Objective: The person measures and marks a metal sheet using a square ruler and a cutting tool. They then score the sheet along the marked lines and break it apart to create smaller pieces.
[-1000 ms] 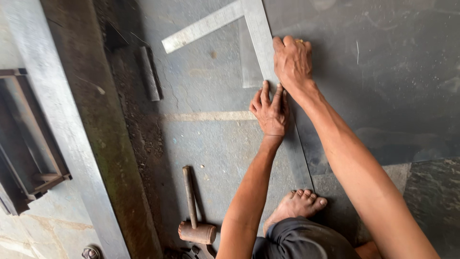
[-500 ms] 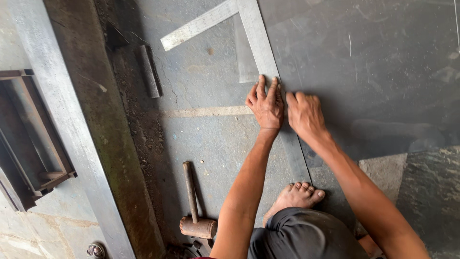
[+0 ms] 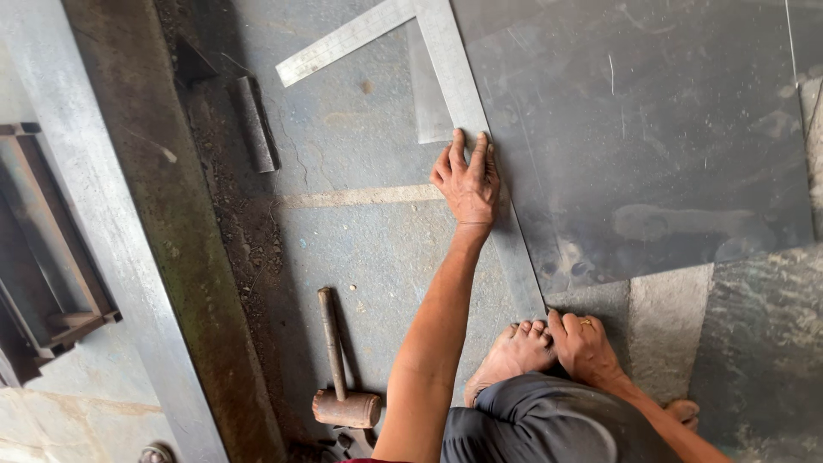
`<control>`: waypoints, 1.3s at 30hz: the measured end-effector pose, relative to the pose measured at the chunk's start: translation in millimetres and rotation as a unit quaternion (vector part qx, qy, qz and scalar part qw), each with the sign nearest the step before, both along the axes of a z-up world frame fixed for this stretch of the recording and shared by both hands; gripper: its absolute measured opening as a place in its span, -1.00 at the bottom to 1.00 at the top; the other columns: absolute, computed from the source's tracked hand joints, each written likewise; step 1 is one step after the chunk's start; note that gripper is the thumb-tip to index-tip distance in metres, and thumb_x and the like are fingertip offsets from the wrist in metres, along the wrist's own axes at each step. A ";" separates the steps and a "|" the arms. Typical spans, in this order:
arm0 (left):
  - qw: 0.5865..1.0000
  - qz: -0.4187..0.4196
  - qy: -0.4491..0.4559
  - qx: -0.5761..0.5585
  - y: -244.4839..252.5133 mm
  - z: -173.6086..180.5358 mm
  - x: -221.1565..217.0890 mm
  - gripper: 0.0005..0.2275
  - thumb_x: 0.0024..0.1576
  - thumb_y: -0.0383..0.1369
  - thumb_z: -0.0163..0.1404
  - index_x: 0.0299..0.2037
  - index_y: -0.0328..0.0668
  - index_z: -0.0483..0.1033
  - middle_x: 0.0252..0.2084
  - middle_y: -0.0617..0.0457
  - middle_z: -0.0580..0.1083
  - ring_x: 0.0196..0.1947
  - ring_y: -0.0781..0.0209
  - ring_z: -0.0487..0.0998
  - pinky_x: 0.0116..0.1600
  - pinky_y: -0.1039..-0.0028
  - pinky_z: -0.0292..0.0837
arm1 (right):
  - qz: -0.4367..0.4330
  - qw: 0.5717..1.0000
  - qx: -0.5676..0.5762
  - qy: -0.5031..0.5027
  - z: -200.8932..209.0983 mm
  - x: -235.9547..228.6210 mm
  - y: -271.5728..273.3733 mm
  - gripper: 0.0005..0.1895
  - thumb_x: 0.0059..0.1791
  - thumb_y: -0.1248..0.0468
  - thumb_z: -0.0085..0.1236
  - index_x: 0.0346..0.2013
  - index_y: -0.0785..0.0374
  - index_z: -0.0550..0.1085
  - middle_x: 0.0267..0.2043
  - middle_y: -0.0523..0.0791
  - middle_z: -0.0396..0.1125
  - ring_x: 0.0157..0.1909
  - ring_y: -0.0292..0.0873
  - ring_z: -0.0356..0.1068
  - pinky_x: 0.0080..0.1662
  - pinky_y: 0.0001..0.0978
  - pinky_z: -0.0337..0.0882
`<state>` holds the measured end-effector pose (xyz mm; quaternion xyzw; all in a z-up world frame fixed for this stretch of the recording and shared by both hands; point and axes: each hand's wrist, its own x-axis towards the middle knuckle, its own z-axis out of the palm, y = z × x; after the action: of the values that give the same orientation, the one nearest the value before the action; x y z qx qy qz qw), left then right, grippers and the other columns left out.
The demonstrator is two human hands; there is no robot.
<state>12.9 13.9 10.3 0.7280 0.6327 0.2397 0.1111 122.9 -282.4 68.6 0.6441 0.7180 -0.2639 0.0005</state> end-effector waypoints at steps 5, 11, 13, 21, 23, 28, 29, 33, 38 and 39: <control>0.999 0.015 -0.014 0.024 -5.0 -3.8 -1.7 -0.75 0.29 -0.21 0.03 0.14 0.11 0.59 0.35 -0.08 0.37 0.28 -0.09 0.34 0.38 0.13 0.12 | -0.054 0.985 -0.162 0.002 15.5 34.4 104.9 -0.73 0.12 0.12 -0.03 -0.29 0.24 0.47 -0.52 -0.09 0.35 -0.57 -0.16 0.36 -0.47 -0.28 0.40; 0.999 -0.001 -0.029 0.022 1.7 2.5 -0.8 -0.73 0.28 -0.27 0.04 0.16 0.07 0.58 0.36 -0.12 0.36 0.28 -0.12 0.35 0.38 0.11 0.14 | -0.148 0.939 0.272 0.148 -4.7 36.8 341.0 -0.75 0.10 0.39 0.14 0.06 0.44 0.52 -0.24 0.16 0.37 -0.24 0.26 0.40 -0.19 0.02 0.40; 0.999 0.003 -0.029 0.017 1.8 3.4 -2.1 -0.73 0.26 -0.29 0.05 0.16 0.07 0.59 0.35 -0.11 0.37 0.27 -0.12 0.36 0.39 0.10 0.13 | -0.140 0.943 0.275 0.121 -9.2 23.1 387.8 -0.77 0.06 0.39 0.17 0.01 0.42 0.52 -0.26 0.13 0.38 -0.25 0.20 0.42 -0.21 0.02 0.41; 1.000 -0.011 -0.016 0.008 2.2 -10.4 -2.5 -0.71 0.18 -0.31 0.05 0.11 0.04 0.60 0.36 -0.12 0.40 0.30 -0.10 0.34 0.39 0.11 0.12 | -0.082 0.978 0.191 0.013 -41.6 10.7 366.8 -0.77 0.07 0.36 0.07 0.00 0.39 0.47 -0.23 0.11 0.35 -0.27 0.12 0.37 -0.15 0.04 0.34; 0.999 -0.006 -0.027 0.023 3.6 -15.1 -2.2 -0.74 0.24 -0.27 0.06 0.12 0.07 0.61 0.32 -0.12 0.41 0.27 -0.10 0.33 0.36 0.10 0.12 | -0.056 0.979 0.197 -0.009 -45.9 14.8 304.5 -0.73 0.09 0.34 0.02 0.07 0.40 0.44 -0.16 0.12 0.33 -0.22 0.13 0.34 -0.09 0.03 0.32; 0.999 0.001 -0.021 0.024 2.2 -22.6 -1.1 -0.77 0.29 -0.21 0.04 0.09 0.10 0.64 0.30 -0.08 0.43 0.26 -0.11 0.31 0.35 0.10 0.12 | -0.004 0.988 0.150 0.040 -24.1 16.8 87.8 -0.45 -0.06 0.31 -0.01 0.22 0.44 0.31 -0.15 0.12 0.31 -0.16 0.12 0.40 0.02 0.08 0.38; 0.999 -0.002 -0.018 0.032 1.7 -22.2 0.5 -0.77 0.30 -0.21 0.04 0.09 0.08 0.64 0.31 -0.09 0.42 0.26 -0.11 0.30 0.35 0.10 0.12 | -0.018 0.998 0.052 0.025 -18.5 14.0 52.9 -0.47 -0.02 0.33 -0.05 0.24 0.47 0.32 -0.17 0.09 0.33 -0.26 0.02 0.39 -0.10 -0.06 0.35; 1.000 0.015 0.003 0.023 -1.6 -6.8 5.7 -0.77 0.31 -0.18 0.03 0.06 0.05 0.64 0.33 -0.12 0.40 0.27 -0.11 0.31 0.37 0.08 0.12 | -0.041 0.996 -0.075 -0.012 -5.9 -1.7 -17.0 -0.55 -0.05 0.23 -0.03 0.12 0.31 0.40 -0.19 -0.02 0.37 -0.23 -0.03 0.45 -0.09 -0.08 0.36; 1.000 0.014 -0.006 -0.021 -1.8 29.5 9.3 -0.67 0.15 -0.09 0.14 0.01 -0.05 0.65 0.28 -0.19 0.35 0.24 -0.19 0.29 0.29 0.03 0.11 | -0.029 0.984 -0.165 -0.058 6.8 -1.0 2.5 -0.72 -0.01 0.19 0.04 -0.02 0.17 0.45 -0.13 -0.07 0.39 -0.13 -0.02 0.47 -0.04 -0.08 0.38; 0.999 0.019 -0.018 -0.048 -0.8 35.3 12.3 -0.66 0.10 -0.09 0.17 -0.01 -0.05 0.65 0.27 -0.20 0.35 0.22 -0.21 0.29 0.26 0.01 0.14 | -0.024 0.985 -0.164 -0.057 10.7 3.4 6.8 -0.67 -0.04 0.18 0.09 0.00 0.18 0.45 -0.13 -0.06 0.39 -0.13 -0.01 0.46 -0.05 -0.06 0.38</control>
<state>25.2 13.1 45.5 0.7050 0.6552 0.2245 0.1527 126.3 -275.6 79.4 0.6662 0.6481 -0.3410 0.1407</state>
